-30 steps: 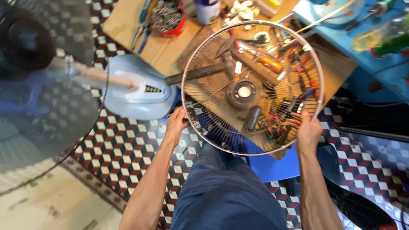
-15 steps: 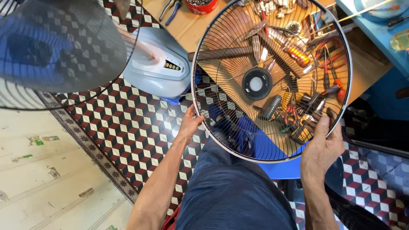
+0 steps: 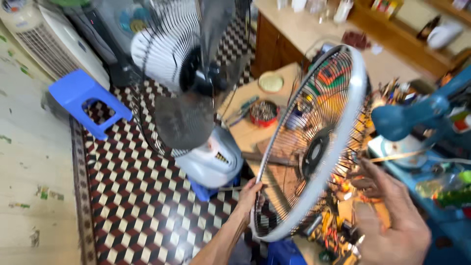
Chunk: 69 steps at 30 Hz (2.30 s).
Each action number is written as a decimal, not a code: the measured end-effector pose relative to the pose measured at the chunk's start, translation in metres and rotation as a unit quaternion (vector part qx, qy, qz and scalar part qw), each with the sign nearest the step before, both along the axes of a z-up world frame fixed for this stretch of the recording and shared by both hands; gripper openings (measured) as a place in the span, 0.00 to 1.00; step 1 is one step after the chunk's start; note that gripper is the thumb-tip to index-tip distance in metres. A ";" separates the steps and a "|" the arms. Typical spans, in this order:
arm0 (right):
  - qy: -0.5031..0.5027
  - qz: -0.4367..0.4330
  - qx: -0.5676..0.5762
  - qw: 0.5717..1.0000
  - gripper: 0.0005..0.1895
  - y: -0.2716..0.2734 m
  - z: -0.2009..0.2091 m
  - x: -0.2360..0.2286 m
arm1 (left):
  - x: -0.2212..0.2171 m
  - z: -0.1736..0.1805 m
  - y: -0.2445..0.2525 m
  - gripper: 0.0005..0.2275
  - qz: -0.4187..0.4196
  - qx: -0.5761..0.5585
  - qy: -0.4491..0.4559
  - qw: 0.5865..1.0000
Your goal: The person assembles a standing fan by attaching the front and rear wire cages to the fan head and securing them. They then plug in the power cord and turn the fan on to test it.
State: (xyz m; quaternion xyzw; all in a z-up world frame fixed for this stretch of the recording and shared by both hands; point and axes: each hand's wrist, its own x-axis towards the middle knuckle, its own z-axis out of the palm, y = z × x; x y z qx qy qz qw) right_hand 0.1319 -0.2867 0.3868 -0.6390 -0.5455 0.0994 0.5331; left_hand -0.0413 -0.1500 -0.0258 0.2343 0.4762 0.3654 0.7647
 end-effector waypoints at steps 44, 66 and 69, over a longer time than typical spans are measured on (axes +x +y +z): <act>0.562 0.106 -0.117 0.812 0.21 0.206 -0.283 0.194 | -0.046 0.173 0.069 0.15 0.126 -0.027 -0.202 0.971; 0.581 0.222 -0.043 0.782 0.20 0.305 -0.238 0.137 | -0.134 0.246 -0.043 0.08 0.452 0.297 0.204 0.816; 0.590 0.230 -0.017 0.774 0.21 0.312 -0.215 0.128 | -0.150 0.247 -0.040 0.07 0.453 0.306 0.260 0.796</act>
